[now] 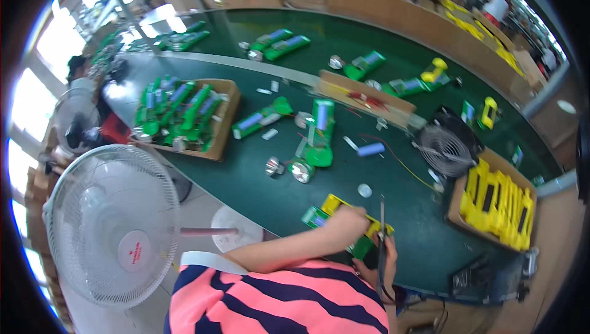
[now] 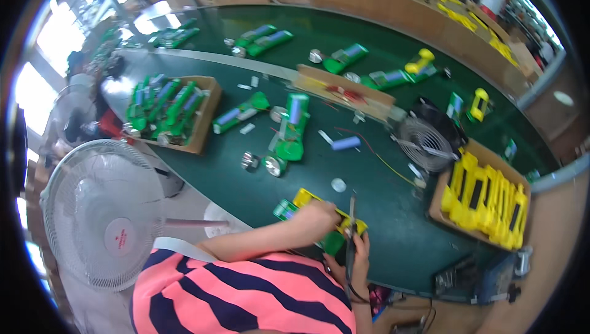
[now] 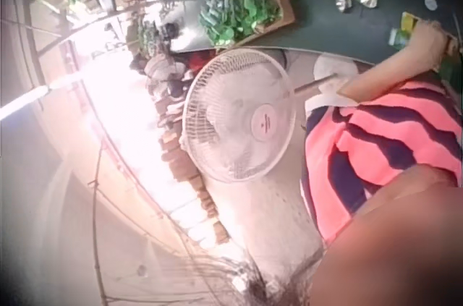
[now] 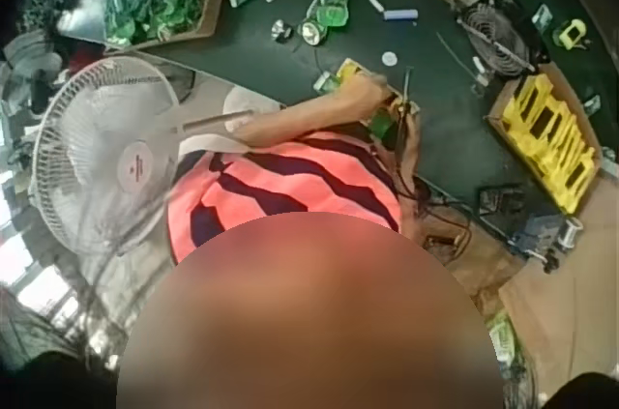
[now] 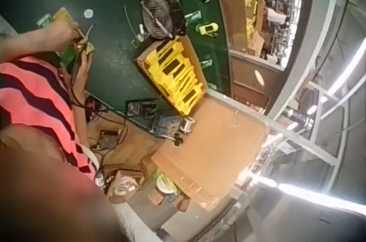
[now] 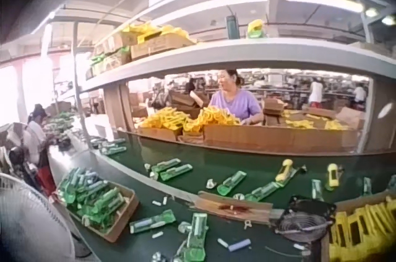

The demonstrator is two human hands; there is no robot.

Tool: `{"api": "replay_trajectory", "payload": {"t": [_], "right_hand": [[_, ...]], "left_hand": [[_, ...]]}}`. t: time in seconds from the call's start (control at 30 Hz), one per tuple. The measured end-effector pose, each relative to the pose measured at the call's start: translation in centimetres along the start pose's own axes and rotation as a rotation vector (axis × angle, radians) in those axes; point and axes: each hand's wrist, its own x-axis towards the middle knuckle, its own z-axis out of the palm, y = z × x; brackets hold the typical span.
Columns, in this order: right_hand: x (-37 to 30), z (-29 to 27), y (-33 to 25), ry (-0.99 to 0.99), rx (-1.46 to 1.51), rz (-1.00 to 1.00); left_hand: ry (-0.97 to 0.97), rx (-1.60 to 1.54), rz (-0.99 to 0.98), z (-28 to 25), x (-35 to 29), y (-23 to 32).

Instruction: Solder wires and electronic components into flashlight housings on an assembly line.

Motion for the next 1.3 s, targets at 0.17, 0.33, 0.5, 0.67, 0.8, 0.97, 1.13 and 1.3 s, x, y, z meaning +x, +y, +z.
{"api": "replay_trajectory", "payload": {"t": [0.17,0.33,0.5,0.67,0.8,0.97,1.13,1.3], "right_hand": [[1.5,-2.0,-0.7,-0.108,-0.109,0.191],[3.5,-3.7,-0.3,-0.135,-0.096,-0.008],[4.0,-3.7,-0.1,-0.127,-0.111,0.006],[4.1,-3.8,-0.8,-0.108,-0.013,0.057],[4.4,-3.5,-0.8,-0.070,-0.005,-0.006],[2.8,-3.8,-0.6,0.082,-0.034,-0.116],[-0.5,-4.2,-1.4,0.186,-0.026,-0.155],[-1.7,-1.5,-0.8,0.549,0.466,-0.061]], "left_hand": [[0.310,-0.641,-0.183,0.3,-1.8,-0.5],[0.378,-0.808,-0.278,2.0,-1.1,0.5],[0.547,-0.859,-0.261,2.8,-0.7,0.8],[0.505,-0.616,-0.160,2.4,-1.0,-0.3],[0.392,-0.337,0.167,2.0,-1.5,-0.8],[0.364,-0.321,-0.013,2.1,-2.1,-0.5],[0.232,-0.385,-0.097,1.5,-2.0,-0.2],[0.172,-0.435,-0.109,0.8,-1.3,-0.2]]}}
